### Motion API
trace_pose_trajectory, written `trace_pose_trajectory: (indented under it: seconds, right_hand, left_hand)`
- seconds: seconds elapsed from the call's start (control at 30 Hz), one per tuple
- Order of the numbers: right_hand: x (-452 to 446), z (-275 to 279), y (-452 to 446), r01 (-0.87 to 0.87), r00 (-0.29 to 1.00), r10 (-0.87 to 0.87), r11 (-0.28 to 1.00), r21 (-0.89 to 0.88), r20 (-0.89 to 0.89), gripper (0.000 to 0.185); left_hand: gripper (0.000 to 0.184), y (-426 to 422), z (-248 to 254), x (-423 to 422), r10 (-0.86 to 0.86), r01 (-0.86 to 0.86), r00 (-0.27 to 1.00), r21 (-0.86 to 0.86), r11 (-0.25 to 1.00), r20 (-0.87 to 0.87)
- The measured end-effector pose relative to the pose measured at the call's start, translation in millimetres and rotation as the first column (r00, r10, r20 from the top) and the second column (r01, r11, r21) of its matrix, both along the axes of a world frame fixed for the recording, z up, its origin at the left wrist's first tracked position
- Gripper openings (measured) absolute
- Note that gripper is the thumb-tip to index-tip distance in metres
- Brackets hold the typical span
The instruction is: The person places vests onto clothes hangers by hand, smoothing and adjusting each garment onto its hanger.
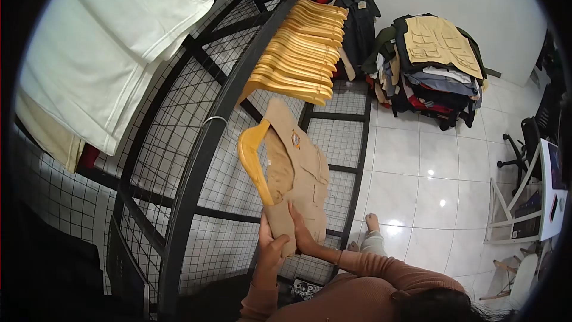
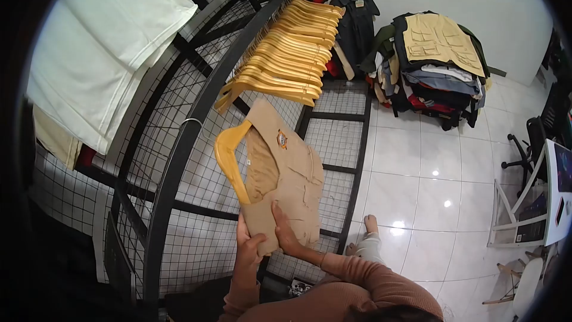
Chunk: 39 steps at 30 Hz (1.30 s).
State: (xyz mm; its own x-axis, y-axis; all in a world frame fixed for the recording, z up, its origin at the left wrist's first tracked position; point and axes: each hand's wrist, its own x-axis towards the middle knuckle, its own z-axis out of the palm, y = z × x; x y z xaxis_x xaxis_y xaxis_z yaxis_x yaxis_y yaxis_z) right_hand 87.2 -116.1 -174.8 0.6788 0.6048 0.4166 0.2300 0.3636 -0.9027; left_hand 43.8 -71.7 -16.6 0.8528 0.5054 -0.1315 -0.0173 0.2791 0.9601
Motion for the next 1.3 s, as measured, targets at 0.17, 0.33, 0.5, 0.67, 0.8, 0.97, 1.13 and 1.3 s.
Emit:
trace_pose_trajectory:
  seconds: [0.17, 0.33, 0.5, 0.67, 0.8, 0.97, 1.13, 1.3]
  right_hand:
    - [35.2, -119.9, -19.9, -0.187, 0.982, 0.133, 0.675, -0.714, -0.132, 0.065]
    - [163.1, 9.5, 21.9, 0.331, 0.941, -0.324, 0.942, -0.057, 0.101, 0.049]
    - [234.6, 148.8, 68.8, 0.013, 0.927, -0.106, 0.967, 0.254, 0.358, 0.038]
    - [289.8, 129.5, 136.4, -0.243, 0.795, 0.146, 0.966, 0.088, 0.589, 0.032]
    - [320.0, 134.7, 164.7, 0.090, 0.782, -0.029, 0.994, -0.066, 0.623, 0.030]
    - [309.9, 183.5, 150.9, 0.050, 0.671, -0.007, 0.998, -0.036, 0.741, 0.032]
    - [307.8, 139.0, 160.3, -0.354, 0.707, 0.227, 0.933, 0.058, 0.670, 0.031]
    - [333.1, 116.7, 167.1, -0.004, 0.867, 0.073, 0.990, -0.140, 0.492, 0.030]
  left_hand:
    - [0.085, 5.9, -0.7, -7.5, -0.004, 0.005, 0.996, 0.009, 1.000, -0.085]
    - [0.083, 25.0, -1.4, -15.8, -0.039, 0.053, 0.991, 0.115, 0.992, -0.126]
    - [0.079, 40.0, 6.1, 0.1, -0.025, 0.090, 0.961, 0.229, 0.969, -0.275]
    - [0.074, 52.7, -15.0, -3.1, -0.004, 0.046, 0.971, 0.172, 0.984, -0.238]
    - [0.074, 44.3, -3.0, 6.5, 0.065, -0.047, 0.983, 0.104, 0.993, -0.172]
    - [0.074, 45.8, -2.7, 2.4, 0.076, -0.042, 0.972, 0.155, 0.987, -0.224]
    - [0.073, 36.3, 1.8, 8.4, 0.086, -0.067, 0.982, 0.119, 0.991, -0.170]
    - [0.074, 32.1, 12.5, 7.9, 0.097, -0.091, 0.977, 0.038, 0.995, -0.192]
